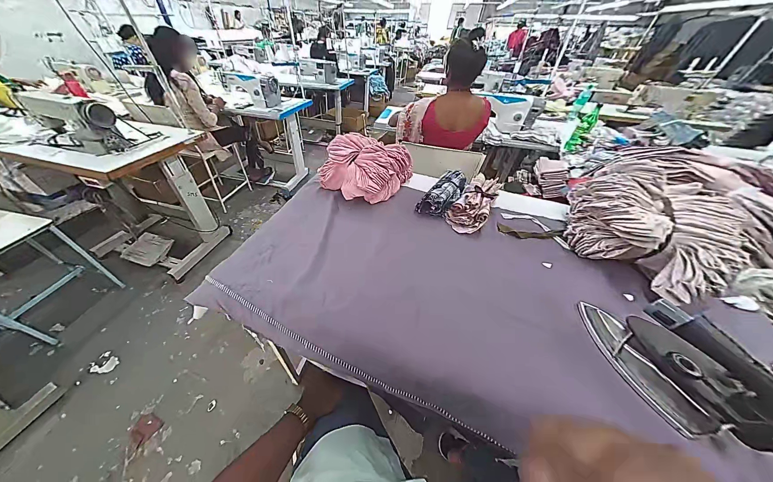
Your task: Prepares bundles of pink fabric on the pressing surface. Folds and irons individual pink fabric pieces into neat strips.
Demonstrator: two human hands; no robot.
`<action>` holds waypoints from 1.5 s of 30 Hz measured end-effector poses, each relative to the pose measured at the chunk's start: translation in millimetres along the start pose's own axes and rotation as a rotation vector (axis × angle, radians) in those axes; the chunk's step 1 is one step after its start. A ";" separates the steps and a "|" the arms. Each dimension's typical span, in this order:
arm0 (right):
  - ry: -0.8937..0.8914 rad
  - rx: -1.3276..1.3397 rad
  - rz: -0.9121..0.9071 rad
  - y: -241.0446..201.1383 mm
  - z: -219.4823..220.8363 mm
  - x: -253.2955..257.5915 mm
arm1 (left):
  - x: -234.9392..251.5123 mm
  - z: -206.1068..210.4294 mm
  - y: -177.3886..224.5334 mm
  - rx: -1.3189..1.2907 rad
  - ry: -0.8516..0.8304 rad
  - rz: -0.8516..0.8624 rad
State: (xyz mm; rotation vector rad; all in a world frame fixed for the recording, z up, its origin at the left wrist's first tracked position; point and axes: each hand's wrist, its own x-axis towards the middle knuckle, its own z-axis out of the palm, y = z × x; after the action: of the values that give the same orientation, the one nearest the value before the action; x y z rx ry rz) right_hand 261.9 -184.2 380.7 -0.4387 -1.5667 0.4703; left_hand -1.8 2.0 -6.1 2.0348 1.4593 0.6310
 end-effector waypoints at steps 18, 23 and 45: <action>-0.424 -1.395 0.632 171.9 -150.6 -102.6 | -27.7 -21.8 132.7 -0.128 -0.963 0.601; -0.344 -1.356 0.561 170.6 -152.2 -106.8 | -11.7 -56.3 218.1 -0.435 -0.787 0.957; -0.346 -1.222 0.578 158.6 -154.3 -97.2 | 310.5 -106.4 212.3 0.220 -0.083 0.551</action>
State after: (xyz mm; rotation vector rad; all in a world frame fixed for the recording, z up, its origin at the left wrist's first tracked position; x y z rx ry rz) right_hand 419.6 -99.3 218.3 -1.8488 -1.9282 -0.0642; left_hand 168.7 260.4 232.6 2.6310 0.9460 0.6055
